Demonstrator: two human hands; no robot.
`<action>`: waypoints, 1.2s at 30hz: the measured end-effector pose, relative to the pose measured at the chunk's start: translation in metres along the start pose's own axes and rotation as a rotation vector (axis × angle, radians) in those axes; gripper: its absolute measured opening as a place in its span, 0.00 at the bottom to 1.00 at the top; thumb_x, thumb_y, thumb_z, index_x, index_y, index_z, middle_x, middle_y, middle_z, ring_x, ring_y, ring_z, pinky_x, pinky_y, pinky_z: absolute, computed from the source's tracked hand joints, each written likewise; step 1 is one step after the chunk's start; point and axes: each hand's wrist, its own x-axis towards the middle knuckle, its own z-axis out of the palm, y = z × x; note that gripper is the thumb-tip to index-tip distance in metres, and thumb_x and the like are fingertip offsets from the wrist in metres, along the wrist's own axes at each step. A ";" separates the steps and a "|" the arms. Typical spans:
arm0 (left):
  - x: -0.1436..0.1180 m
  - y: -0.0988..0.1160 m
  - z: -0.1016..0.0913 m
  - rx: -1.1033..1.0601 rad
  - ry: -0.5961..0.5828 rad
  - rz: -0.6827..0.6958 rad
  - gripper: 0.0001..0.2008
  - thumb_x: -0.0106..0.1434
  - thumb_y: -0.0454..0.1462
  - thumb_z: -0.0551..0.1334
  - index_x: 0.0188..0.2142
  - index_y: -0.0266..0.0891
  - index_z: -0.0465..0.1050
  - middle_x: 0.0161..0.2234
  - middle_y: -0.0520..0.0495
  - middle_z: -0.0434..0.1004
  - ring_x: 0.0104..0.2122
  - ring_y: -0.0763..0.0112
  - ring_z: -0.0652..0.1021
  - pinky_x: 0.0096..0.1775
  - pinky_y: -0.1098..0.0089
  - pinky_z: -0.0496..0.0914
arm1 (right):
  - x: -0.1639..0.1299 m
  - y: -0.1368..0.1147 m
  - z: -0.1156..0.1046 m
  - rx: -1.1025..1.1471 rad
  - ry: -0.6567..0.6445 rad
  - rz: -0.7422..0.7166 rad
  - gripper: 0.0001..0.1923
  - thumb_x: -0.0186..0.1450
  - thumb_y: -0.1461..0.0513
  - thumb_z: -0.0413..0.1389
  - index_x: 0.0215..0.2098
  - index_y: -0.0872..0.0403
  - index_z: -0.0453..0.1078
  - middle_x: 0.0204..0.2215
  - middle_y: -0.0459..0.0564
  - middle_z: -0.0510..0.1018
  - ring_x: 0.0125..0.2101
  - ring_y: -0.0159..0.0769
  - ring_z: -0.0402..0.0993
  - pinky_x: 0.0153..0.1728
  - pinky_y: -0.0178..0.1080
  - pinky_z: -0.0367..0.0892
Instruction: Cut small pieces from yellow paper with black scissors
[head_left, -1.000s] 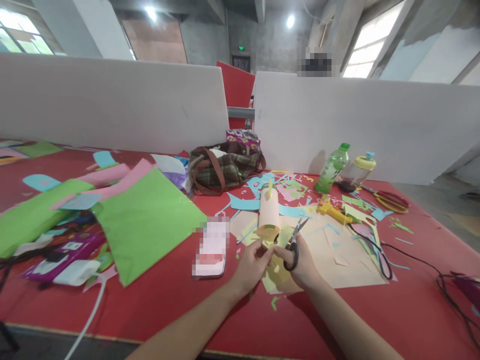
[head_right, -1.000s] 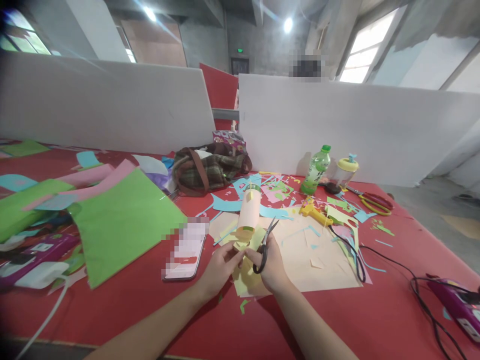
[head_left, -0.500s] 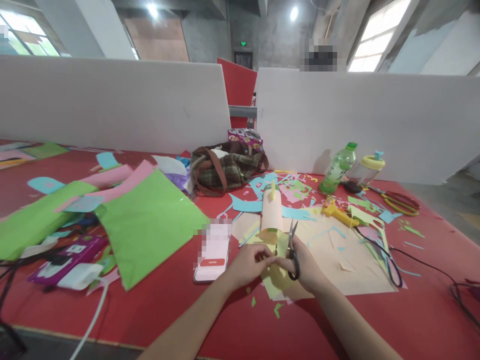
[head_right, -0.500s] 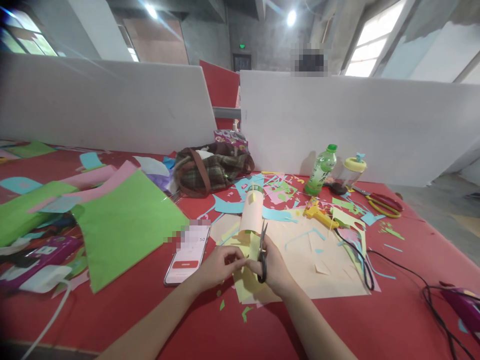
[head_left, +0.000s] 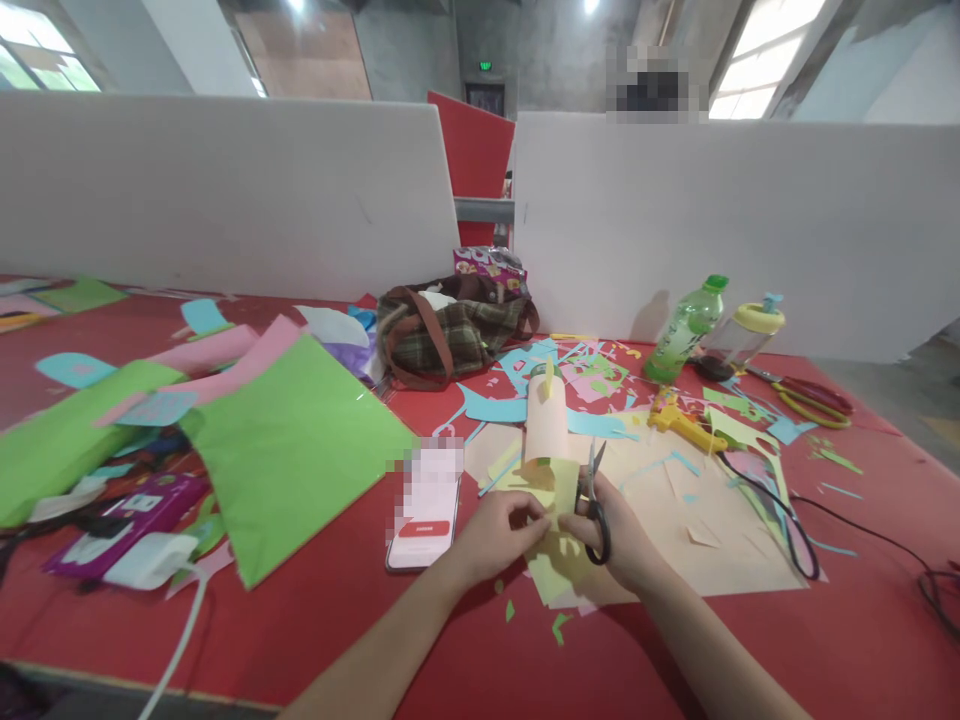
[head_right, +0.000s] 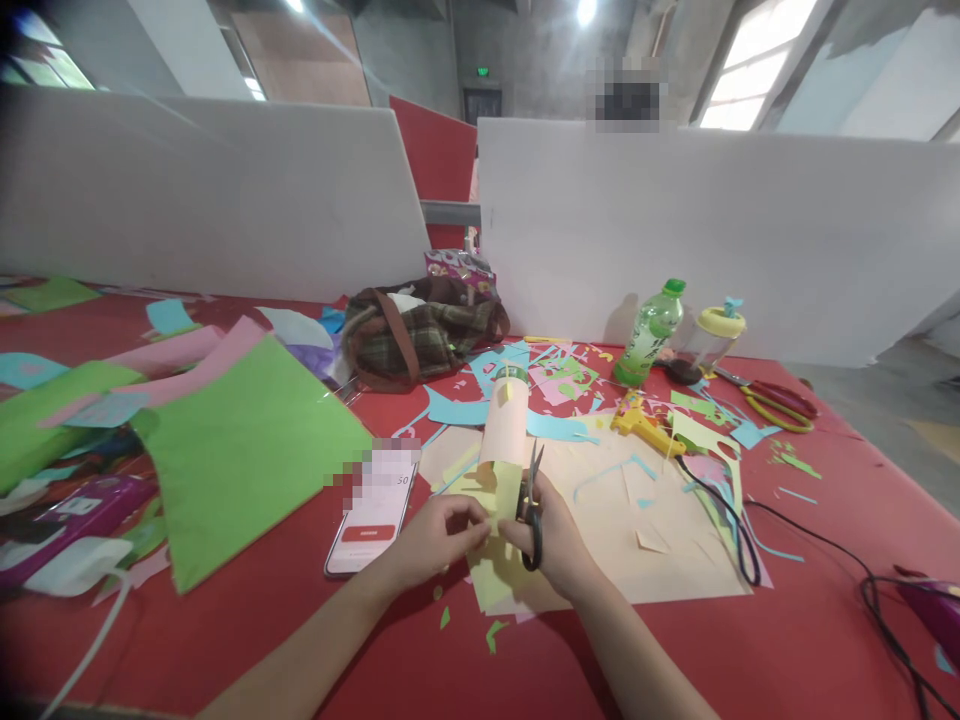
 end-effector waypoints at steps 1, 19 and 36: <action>0.000 -0.001 0.000 -0.013 0.006 -0.008 0.08 0.51 0.38 0.57 0.21 0.36 0.68 0.20 0.50 0.70 0.23 0.72 0.70 0.26 0.75 0.63 | 0.000 0.000 -0.001 -0.007 0.022 0.001 0.13 0.49 0.69 0.55 0.33 0.53 0.61 0.16 0.37 0.64 0.15 0.27 0.60 0.17 0.30 0.56; 0.000 0.001 0.002 -0.123 0.011 -0.121 0.09 0.51 0.38 0.57 0.19 0.35 0.67 0.17 0.50 0.69 0.19 0.74 0.69 0.21 0.75 0.63 | -0.001 0.002 0.004 -0.009 0.058 0.020 0.15 0.50 0.70 0.55 0.33 0.52 0.59 0.19 0.38 0.67 0.18 0.28 0.64 0.20 0.32 0.59; 0.000 0.001 0.007 -0.341 -0.079 -0.280 0.11 0.49 0.41 0.59 0.23 0.33 0.67 0.20 0.50 0.70 0.20 0.74 0.71 0.26 0.72 0.65 | 0.001 0.012 0.001 0.039 0.018 0.031 0.14 0.52 0.69 0.55 0.35 0.53 0.58 0.22 0.43 0.72 0.22 0.34 0.70 0.24 0.36 0.63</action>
